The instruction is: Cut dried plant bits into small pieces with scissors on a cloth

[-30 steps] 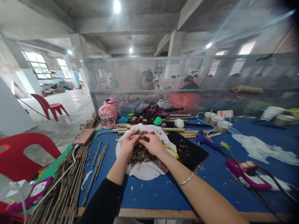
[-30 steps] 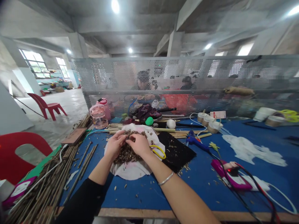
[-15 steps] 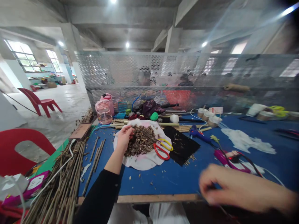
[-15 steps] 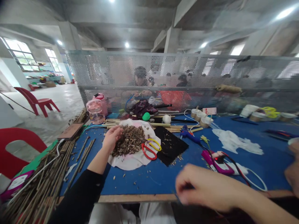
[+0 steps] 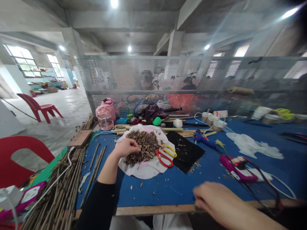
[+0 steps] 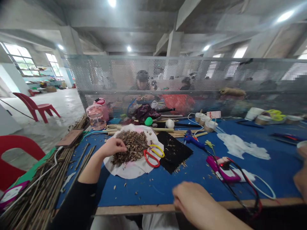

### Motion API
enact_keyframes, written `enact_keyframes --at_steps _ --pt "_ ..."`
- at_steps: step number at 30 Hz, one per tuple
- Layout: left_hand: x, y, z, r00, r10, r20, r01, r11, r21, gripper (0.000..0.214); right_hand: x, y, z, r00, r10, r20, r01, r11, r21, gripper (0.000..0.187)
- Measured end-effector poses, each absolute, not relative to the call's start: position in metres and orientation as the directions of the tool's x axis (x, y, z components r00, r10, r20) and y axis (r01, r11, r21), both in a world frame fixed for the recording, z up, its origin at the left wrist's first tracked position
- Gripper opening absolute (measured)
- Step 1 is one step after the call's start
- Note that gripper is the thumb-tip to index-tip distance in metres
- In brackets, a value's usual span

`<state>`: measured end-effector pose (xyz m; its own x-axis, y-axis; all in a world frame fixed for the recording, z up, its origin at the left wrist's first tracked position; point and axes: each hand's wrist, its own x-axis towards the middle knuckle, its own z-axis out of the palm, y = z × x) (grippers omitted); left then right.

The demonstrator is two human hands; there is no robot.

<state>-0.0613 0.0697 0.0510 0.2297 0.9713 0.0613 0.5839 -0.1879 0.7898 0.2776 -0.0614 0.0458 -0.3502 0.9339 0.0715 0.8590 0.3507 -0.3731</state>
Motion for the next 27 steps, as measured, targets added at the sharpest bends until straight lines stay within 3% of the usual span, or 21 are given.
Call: enact_keyframes --at_steps 1,3,6,12,15,18,20,27 --pt "-0.058 0.067 0.051 0.331 0.944 -0.007 0.616 -0.210 0.759 0.022 0.265 -0.048 0.052 -0.393 0.919 -0.004 0.865 0.369 -0.340 0.012" --pt "-0.051 0.064 0.047 0.422 0.902 -0.087 0.660 -0.240 0.712 0.022 0.240 -0.017 0.058 -0.347 0.938 0.022 0.882 0.334 -0.333 0.013" --pt "-0.041 0.064 0.039 0.391 0.918 -0.073 0.738 -0.265 0.620 0.024 0.213 0.025 0.051 -0.286 0.955 0.075 0.905 0.295 -0.306 0.046" --pt "-0.040 0.070 0.033 0.356 0.934 -0.042 0.816 -0.288 0.501 0.015 0.199 0.058 0.032 -0.314 0.949 0.039 0.893 0.308 -0.329 0.055" --pt "-0.042 0.070 0.035 0.375 0.925 -0.052 0.794 -0.292 0.533 0.017 0.203 0.061 0.034 -0.290 0.954 0.074 0.882 0.297 -0.366 0.061" --pt "-0.044 0.070 0.036 0.343 0.938 -0.044 0.769 -0.253 0.587 0.022 0.208 0.064 0.044 -0.240 0.960 0.142 0.860 0.278 -0.428 0.049" --pt "-0.044 0.070 0.037 0.287 0.958 -0.020 0.751 -0.213 0.625 0.024 0.208 0.068 0.053 -0.244 0.956 0.164 0.825 0.293 -0.484 0.039" --pt "-0.034 0.072 0.037 0.033 0.995 0.099 0.556 -0.100 0.825 0.027 0.182 0.076 0.049 -0.299 0.907 0.296 0.673 0.421 -0.608 0.037"
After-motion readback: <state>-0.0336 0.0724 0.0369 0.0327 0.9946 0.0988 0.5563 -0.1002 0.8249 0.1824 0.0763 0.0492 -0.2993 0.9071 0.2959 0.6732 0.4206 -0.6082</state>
